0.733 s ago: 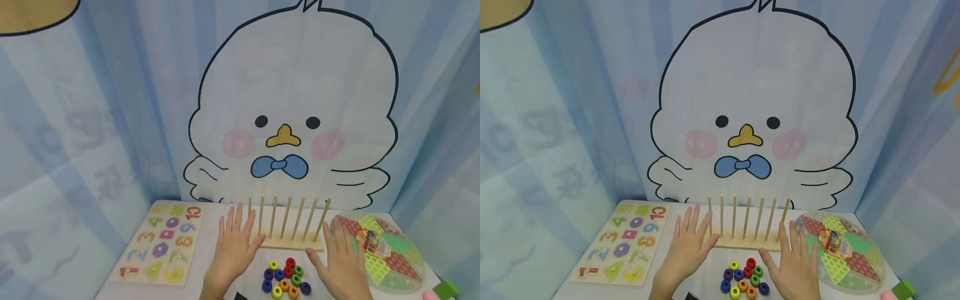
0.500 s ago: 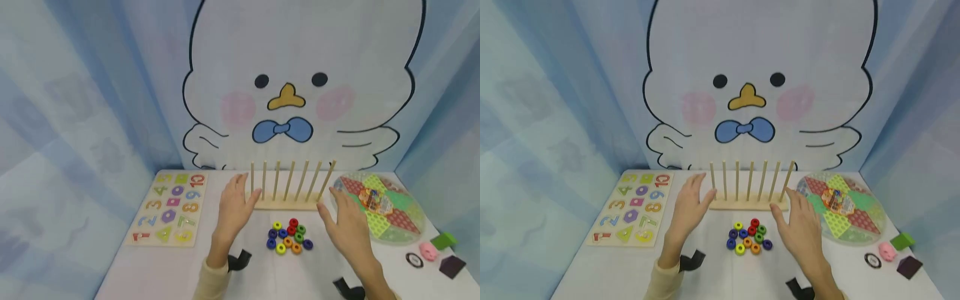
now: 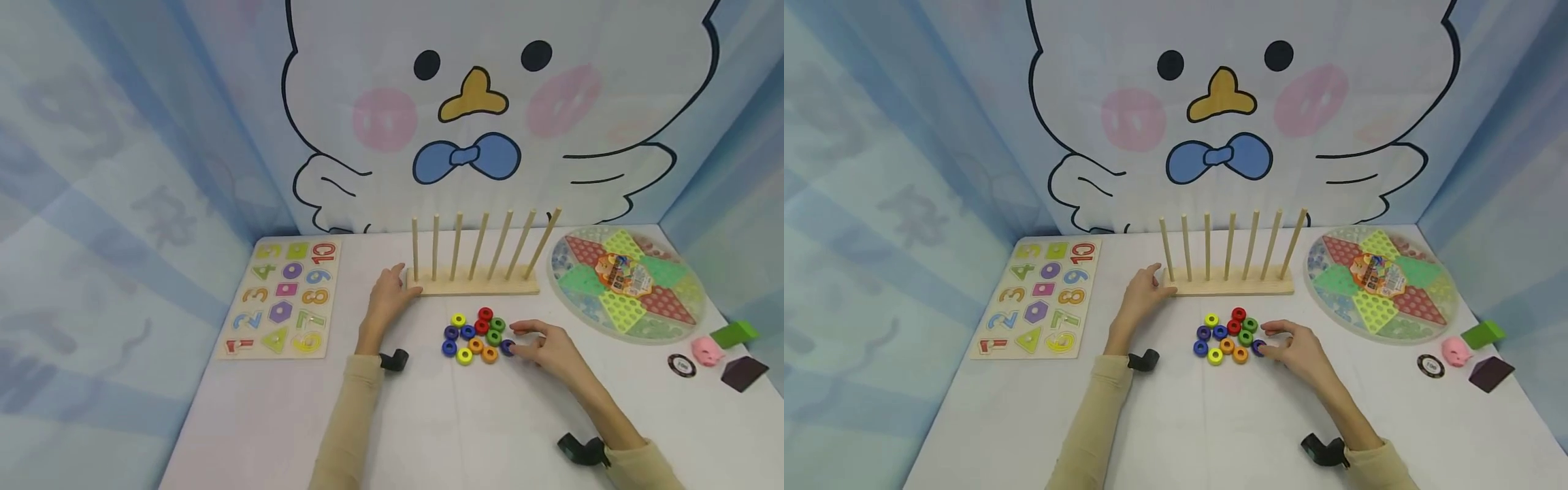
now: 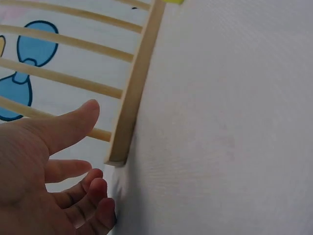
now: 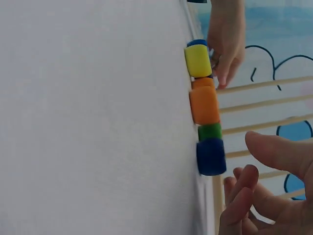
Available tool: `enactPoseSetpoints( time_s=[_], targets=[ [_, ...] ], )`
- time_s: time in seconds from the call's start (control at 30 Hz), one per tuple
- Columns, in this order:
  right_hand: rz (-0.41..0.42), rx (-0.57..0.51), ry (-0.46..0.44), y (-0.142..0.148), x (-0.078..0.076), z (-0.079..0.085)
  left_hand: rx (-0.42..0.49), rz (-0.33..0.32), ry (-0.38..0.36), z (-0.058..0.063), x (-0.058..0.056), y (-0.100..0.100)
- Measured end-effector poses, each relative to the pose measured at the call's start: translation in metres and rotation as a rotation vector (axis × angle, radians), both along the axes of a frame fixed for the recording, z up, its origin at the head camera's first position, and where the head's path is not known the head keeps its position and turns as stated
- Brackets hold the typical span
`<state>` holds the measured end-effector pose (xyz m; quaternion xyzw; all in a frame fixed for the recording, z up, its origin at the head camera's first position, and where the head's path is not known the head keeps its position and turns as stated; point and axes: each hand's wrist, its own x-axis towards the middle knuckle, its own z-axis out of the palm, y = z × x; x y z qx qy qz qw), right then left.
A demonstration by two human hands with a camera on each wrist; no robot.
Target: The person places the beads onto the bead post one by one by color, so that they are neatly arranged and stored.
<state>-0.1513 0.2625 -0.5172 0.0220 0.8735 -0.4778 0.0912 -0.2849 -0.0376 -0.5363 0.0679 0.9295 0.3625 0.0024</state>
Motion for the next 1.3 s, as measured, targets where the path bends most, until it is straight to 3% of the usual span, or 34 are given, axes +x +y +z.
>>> enactPoseSetpoints(
  time_s=[0.17, 0.33, 0.53, 0.67, 0.77, 1.07, 1.17, 1.3],
  targets=[
    [0.019, 0.045, -0.008, -0.011, 0.004, -0.014, -0.056, -0.048, -0.022, -0.014, -0.006, -0.002],
    [-0.028, 0.142, 0.050, -0.016, 0.003, -0.017, -0.086, -0.066, 0.012, -0.014, -0.011, -0.004],
    [-0.053, 0.158, 0.085, -0.017, 0.003, -0.009, -0.073, -0.063, 0.003, -0.013, -0.013, -0.005],
    [-0.072, 0.139, 0.177, -0.024, 0.000, 0.016, -0.081, -0.074, -0.005, -0.017, -0.011, -0.004],
    [-0.058, 0.106, 0.282, -0.035, -0.013, 0.043, -0.086, -0.069, 0.008, -0.019, -0.010, -0.003],
    [0.001, -0.001, 0.501, -0.087, -0.078, 0.123, -0.060, -0.070, -0.003, -0.019, -0.010, -0.003],
    [0.018, -0.034, 0.541, -0.107, -0.096, 0.140, -0.060, -0.076, -0.013, -0.018, -0.010, -0.003],
    [0.021, -0.028, 0.565, -0.129, -0.117, 0.151, -0.059, -0.074, -0.013, -0.016, -0.011, -0.003]
  ],
)
